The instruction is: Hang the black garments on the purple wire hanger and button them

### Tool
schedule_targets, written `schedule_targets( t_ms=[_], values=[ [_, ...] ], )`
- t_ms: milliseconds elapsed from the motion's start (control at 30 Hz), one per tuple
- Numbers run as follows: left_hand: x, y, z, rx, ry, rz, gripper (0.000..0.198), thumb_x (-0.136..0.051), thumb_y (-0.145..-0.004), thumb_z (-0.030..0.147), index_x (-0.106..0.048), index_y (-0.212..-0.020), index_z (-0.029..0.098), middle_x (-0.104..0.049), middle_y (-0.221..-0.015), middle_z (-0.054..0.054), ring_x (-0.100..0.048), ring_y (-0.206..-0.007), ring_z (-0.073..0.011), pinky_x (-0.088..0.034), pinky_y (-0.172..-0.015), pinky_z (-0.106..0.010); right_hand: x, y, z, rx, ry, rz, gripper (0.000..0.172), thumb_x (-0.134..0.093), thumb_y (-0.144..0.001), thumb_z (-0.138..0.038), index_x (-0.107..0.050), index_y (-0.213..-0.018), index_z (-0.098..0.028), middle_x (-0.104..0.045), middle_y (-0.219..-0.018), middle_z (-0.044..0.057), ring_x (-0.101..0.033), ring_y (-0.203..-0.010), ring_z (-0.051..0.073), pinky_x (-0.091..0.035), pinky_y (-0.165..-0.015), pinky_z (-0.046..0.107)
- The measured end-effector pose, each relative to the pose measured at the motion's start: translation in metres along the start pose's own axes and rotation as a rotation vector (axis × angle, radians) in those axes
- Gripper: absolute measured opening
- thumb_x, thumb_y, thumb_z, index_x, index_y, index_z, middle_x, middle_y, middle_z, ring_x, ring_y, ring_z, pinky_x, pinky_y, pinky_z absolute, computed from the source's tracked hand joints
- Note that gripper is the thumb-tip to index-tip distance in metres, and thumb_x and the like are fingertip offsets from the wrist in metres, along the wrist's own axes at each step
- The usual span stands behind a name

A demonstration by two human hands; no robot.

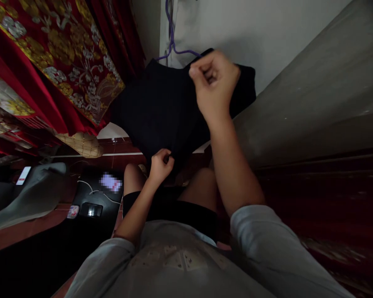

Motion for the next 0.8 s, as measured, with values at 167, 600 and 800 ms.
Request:
schedule_targets(
  t_ms=[167,600,800],
  values=[
    [-0.002,-0.029,-0.002,-0.009,-0.023,-0.083,0.023,-0.061,-0.083,0.004,-0.069,-0.101,0.015,-0.07,-0.088,-0.006,-0.066,-0.076,-0.0177,-0.052,-0.072,-0.029,-0.015,-0.004,-0.002,0.029,-0.027,-0.074,0.017,-0.059,-0.106,-0.036,-0.063,-0.093,-0.025,-0.064,-0.077,0.0,-0.054,-0.066,0.012,-0.044,-0.061,0.028],
    [0.058,-0.166,0.121,-0.499,0.033,-0.021,0.042,-0.059,-0.103,0.057,-0.068,-0.125,0.023,-0.067,-0.098,-0.004,-0.071,-0.095,-0.0194,-0.056,-0.087,-0.032,-0.008,0.014,-0.007,0.027,-0.096,-0.124,0.037,-0.051,-0.106,-0.056,-0.065,-0.103,-0.022,-0.064,-0.083,0.0,-0.069,-0.081,0.015,-0.058,-0.079,0.031],
    [0.053,-0.176,0.123,-0.453,0.024,-0.022,0.031,-0.062,-0.102,0.05,-0.069,-0.095,0.021,-0.066,-0.086,-0.005,-0.071,-0.098,-0.0238,-0.056,-0.094,-0.037,-0.014,0.02,0.003,0.005,-0.108,-0.174,0.033,-0.059,-0.102,-0.054,-0.068,-0.103,-0.022,-0.065,-0.084,0.001,-0.066,-0.08,0.015,-0.058,-0.081,0.03]
  ],
)
Point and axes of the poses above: each hand's wrist, its own y-axis away from the middle knuckle, its own x-axis out of the back of the hand, z = x × y, the point moved 9 cm from there along -y, towards the middle knuckle
